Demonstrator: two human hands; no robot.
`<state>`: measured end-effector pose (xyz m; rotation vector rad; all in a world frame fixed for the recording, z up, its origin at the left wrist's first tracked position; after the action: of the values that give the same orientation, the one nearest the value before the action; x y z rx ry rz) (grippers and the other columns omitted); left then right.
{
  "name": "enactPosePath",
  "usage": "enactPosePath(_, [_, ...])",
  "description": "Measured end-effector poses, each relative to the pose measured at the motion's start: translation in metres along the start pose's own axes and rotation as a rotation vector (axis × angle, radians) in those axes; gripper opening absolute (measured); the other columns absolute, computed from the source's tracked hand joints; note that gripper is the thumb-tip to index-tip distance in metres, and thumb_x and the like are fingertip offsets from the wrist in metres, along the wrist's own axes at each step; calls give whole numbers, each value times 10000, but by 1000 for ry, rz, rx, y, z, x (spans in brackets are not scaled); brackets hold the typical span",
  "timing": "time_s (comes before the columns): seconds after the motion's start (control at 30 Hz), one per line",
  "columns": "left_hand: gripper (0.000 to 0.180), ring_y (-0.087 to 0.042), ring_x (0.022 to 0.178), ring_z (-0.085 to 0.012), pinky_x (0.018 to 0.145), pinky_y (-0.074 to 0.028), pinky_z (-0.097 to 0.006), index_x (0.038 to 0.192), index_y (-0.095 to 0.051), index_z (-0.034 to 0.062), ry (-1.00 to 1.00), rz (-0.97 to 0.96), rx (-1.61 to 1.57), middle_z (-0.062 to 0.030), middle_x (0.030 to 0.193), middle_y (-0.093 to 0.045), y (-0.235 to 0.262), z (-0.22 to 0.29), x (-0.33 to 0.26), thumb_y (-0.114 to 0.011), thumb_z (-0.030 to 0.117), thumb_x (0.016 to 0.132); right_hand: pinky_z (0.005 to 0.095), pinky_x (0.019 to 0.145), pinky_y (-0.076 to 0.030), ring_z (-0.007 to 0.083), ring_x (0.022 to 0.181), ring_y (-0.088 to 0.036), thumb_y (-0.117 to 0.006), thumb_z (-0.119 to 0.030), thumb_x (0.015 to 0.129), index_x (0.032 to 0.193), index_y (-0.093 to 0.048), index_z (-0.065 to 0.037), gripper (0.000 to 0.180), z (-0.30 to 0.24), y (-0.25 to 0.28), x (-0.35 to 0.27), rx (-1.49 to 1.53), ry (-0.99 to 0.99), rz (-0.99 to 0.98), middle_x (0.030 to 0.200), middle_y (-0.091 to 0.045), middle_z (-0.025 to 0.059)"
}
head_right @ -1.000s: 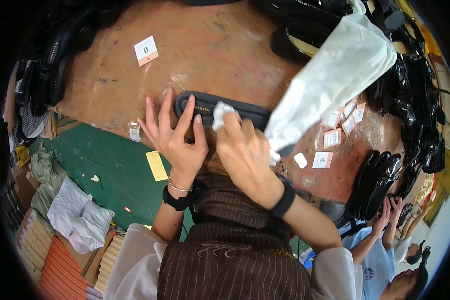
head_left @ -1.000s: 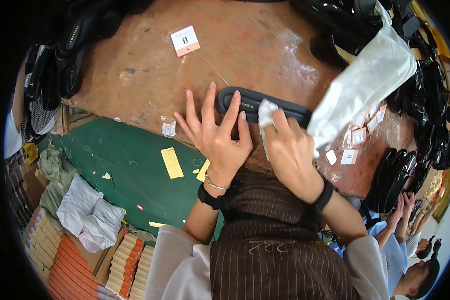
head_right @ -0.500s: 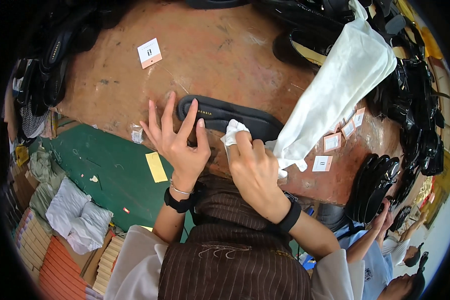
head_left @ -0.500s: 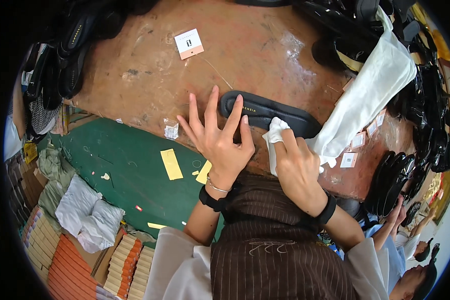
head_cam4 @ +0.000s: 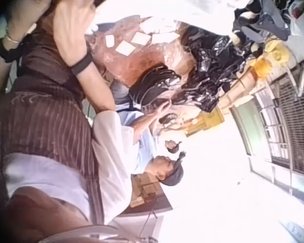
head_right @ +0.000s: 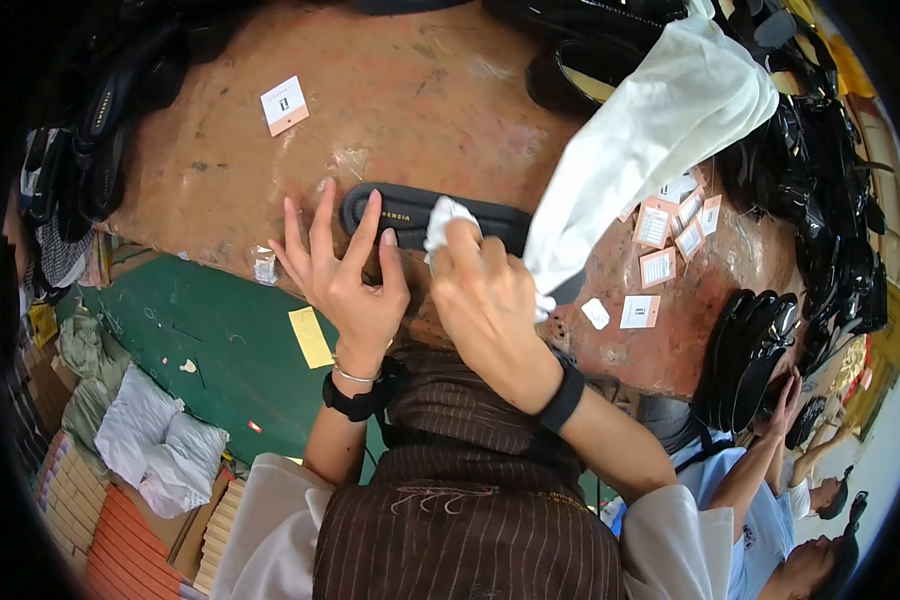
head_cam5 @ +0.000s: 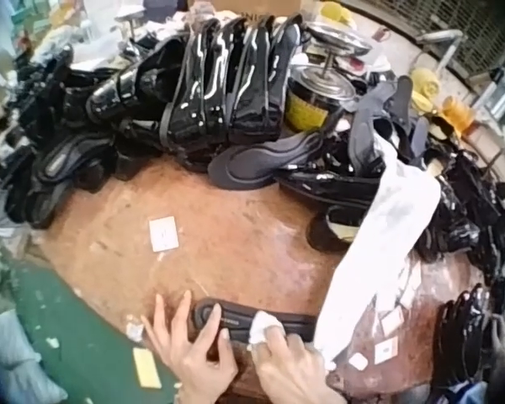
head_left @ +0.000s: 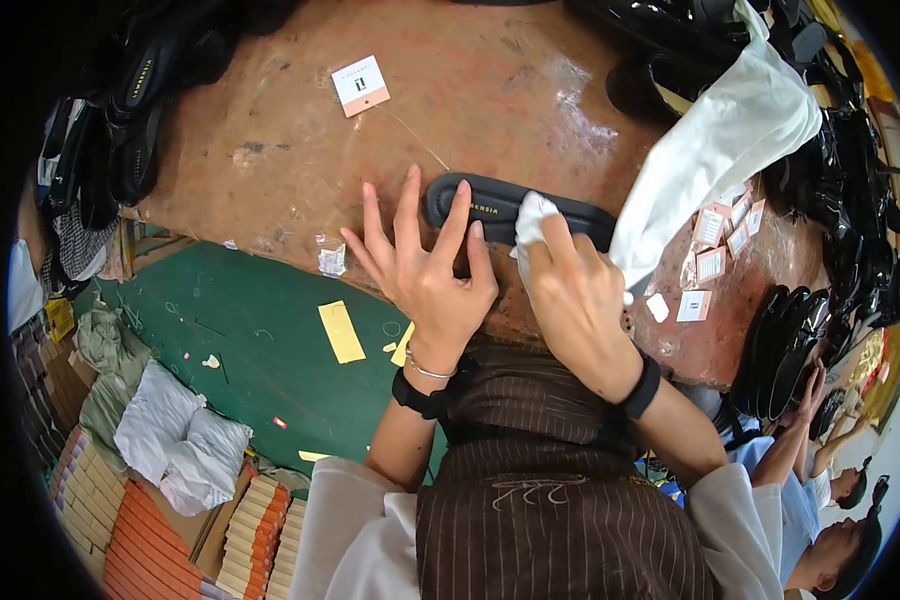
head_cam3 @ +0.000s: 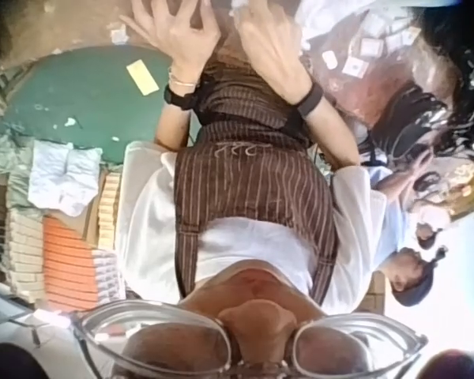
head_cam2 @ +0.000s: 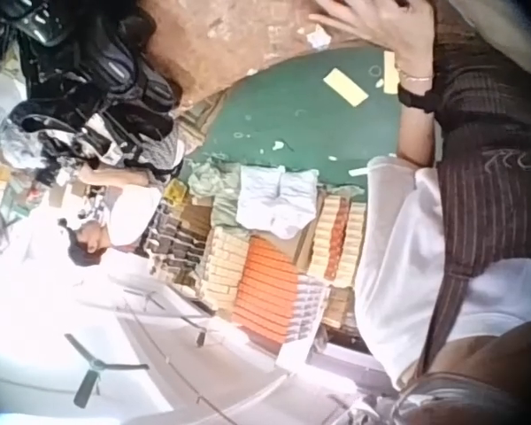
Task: Cleaning, inspecting, and labeling black leather loafers at a manufacturing workbench.
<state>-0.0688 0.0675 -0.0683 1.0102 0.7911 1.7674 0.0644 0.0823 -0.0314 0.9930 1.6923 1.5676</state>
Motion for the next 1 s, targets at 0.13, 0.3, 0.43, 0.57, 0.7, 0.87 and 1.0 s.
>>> enactPosePath(0.13, [353, -332, 1402, -452, 1148, -93, -660, 1156, -749, 226, -11, 14, -37, -112, 1412, -551, -3, 1, 0, -668, 223, 812, 302, 557, -528, 190, 687, -597, -655, -80, 681, 698, -620, -28, 65, 1, 4, -13, 11, -69, -63, 863, -527, 85])
enactPosePath(0.3, [373, -330, 1408, -447, 1152, -95, -659, 1166, -744, 244, -6, 18, -18, -108, 1414, -552, -1, 0, 0, -674, 213, 800, 314, 549, -532, 195, 689, -598, -663, -88, 676, 689, -610, -22, 86, 5, 4, -3, 62, -38, -40, 864, -521, 84])
enactPosePath(0.43, [364, -337, 1398, -452, 1142, -118, -661, 1170, -741, 240, -17, 27, -30, -110, 1419, -545, -5, 2, -1, -672, 223, 813, 319, 548, -536, 204, 695, -602, -660, -84, 677, 686, -603, -24, 83, 4, 2, -13, 44, -60, -45, 865, -519, 85])
enactPosePath(0.57, [342, -331, 1408, -427, 1149, -131, -651, 1160, -752, 243, 2, 19, -25, -72, 1429, -542, 0, 1, 0, -700, 202, 825, 326, 544, -541, 204, 685, -608, -647, -65, 703, 707, -614, -23, 53, 10, -1, 13, 87, -37, 26, 876, -528, 84])
enactPosePath(0.7, [329, -359, 1387, -437, 1141, -153, -647, 1116, -763, 277, -7, 59, -57, -93, 1402, -561, -1, -1, -1, -711, 207, 798, 363, 526, -538, 221, 670, -621, -652, -64, 719, 763, -624, -8, 77, 10, 10, -21, 119, -34, -85, 901, -540, 94])
enactPosePath(0.87, [233, -376, 1373, -405, 1139, -193, -624, 966, -796, 270, -58, 124, -149, -59, 1354, -598, 2, -3, -6, -793, 181, 751, 393, 522, -529, 239, 670, -622, -645, -47, 735, 827, -641, 12, 109, 20, 13, -15, 250, -40, -91, 921, -547, 116])
enactPosePath(1.0, [181, -380, 1364, -386, 1139, -207, -607, 859, -801, 248, -94, 108, -186, -47, 1328, -617, 4, 2, -3, -841, 159, 707, 373, 524, -534, 239, 666, -628, -667, -41, 708, 827, -642, 7, 130, 16, 4, -19, 187, -26, -15, 946, -548, 121])
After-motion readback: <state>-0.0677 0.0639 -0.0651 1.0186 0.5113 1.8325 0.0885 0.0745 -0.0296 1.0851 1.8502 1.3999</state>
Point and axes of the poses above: each hand's wrist, its own x-axis towards the middle knuckle, its own y-axis out of the back of the hand, z = x × y, the point moved 3 cm from there along x, towards the middle knuckle
